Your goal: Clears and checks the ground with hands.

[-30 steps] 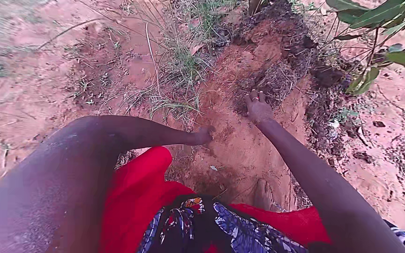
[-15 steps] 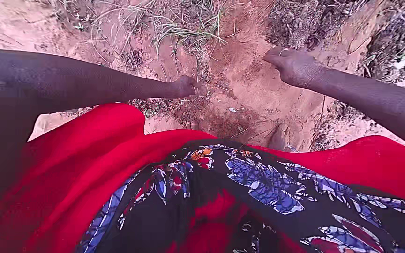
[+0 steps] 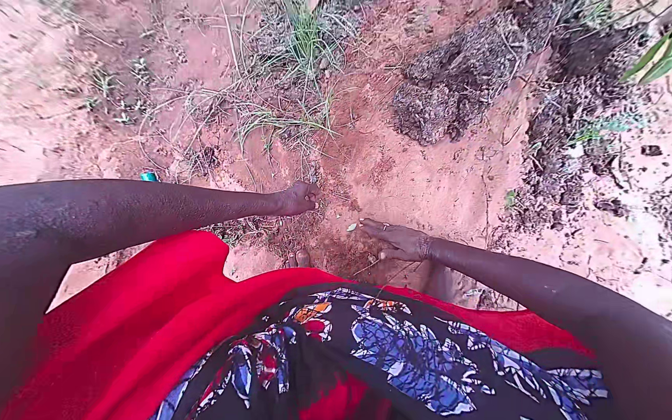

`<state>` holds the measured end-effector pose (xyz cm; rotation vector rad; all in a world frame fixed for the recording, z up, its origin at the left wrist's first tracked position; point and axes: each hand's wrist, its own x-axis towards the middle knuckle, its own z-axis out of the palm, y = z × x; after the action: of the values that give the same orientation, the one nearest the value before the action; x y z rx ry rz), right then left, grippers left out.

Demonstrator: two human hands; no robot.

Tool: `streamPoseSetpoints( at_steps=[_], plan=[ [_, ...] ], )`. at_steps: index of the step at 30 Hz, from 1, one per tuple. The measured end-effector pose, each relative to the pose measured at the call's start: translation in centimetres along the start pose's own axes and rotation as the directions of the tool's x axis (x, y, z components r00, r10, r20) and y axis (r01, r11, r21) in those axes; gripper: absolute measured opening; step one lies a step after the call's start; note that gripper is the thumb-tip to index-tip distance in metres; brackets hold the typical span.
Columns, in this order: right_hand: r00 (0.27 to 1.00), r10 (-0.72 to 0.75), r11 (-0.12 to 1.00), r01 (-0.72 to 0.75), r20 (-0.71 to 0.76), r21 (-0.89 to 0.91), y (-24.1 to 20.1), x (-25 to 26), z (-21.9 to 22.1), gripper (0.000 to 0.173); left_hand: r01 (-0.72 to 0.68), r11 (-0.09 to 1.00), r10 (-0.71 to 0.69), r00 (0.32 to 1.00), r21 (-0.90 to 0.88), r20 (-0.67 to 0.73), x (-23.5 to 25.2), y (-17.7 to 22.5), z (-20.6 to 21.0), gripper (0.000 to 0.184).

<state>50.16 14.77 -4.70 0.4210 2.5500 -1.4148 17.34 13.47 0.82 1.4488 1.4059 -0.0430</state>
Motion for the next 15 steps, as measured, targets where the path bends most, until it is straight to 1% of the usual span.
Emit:
streamPoseSetpoints(
  at_steps=[2,4,5,6,7,8,9,10,11,12,13,15],
  plan=[
    [0.999,0.014,1.000,-0.014,0.040,-0.003,0.7,0.5,-0.7,0.082,0.016,1.000,-0.016,1.000,-0.006,0.000,0.1,0.1,0.1,0.028],
    [0.991,0.123,0.992,-0.121,0.051,-0.029,0.9,1.0,-2.6,0.085,-0.029,1.000,0.029,0.999,0.012,-0.024,0.4,-0.5,0.2,0.027],
    [0.979,0.203,0.978,-0.202,0.023,-0.047,0.7,1.2,-4.3,0.082,-0.051,0.998,0.051,0.998,0.023,-0.033,0.3,-0.4,0.1,0.027],
    [0.958,0.284,0.956,-0.286,-0.045,-0.069,0.2,1.1,-6.5,0.075,-0.065,0.997,0.066,0.997,0.032,-0.034,0.1,-0.1,0.0,0.028],
    [0.935,0.307,0.942,-0.325,-0.177,-0.084,-0.6,0.9,-9.1,0.066,-0.071,0.997,0.073,0.997,0.039,-0.036,-0.3,0.2,-0.1,0.029],
    [0.909,0.278,0.936,-0.330,-0.310,-0.126,-1.6,0.4,-12.2,0.059,-0.077,0.996,0.079,0.996,0.042,-0.037,-0.6,0.4,-0.2,0.031],
    [0.879,0.220,0.928,-0.322,-0.422,-0.188,-2.5,-0.2,-15.2,0.055,-0.086,0.995,0.088,0.995,0.043,-0.043,-0.9,0.3,0.0,0.031],
    [0.858,0.174,0.910,-0.328,-0.484,-0.255,-3.4,-0.8,-17.7,0.056,-0.102,0.994,0.104,0.993,0.046,-0.051,-1.1,0.2,0.0,0.029],
    [0.849,0.143,0.894,-0.331,-0.508,-0.303,-4.0,-1.2,-19.1,0.054,-0.110,0.993,0.113,0.992,0.049,-0.055,-1.4,0.0,-0.1,0.029],
    [0.854,0.144,0.889,-0.333,-0.499,-0.314,-4.5,-1.4,-18.9,0.048,-0.120,0.991,0.123,0.991,0.050,-0.061,-1.5,-0.2,-0.3,0.027],
    [0.869,0.146,0.899,-0.316,-0.473,-0.304,-4.9,-1.2,-17.5,0.042,-0.120,0.991,0.123,0.990,0.052,-0.063,-1.6,-0.3,-0.4,0.025],
    [0.926,0.137,0.938,-0.236,-0.353,-0.256,-5.7,0.2,-12.4,0.037,-0.097,0.993,0.100,0.994,0.063,-0.045,-1.9,-0.4,0.1,0.024]
  ],
)
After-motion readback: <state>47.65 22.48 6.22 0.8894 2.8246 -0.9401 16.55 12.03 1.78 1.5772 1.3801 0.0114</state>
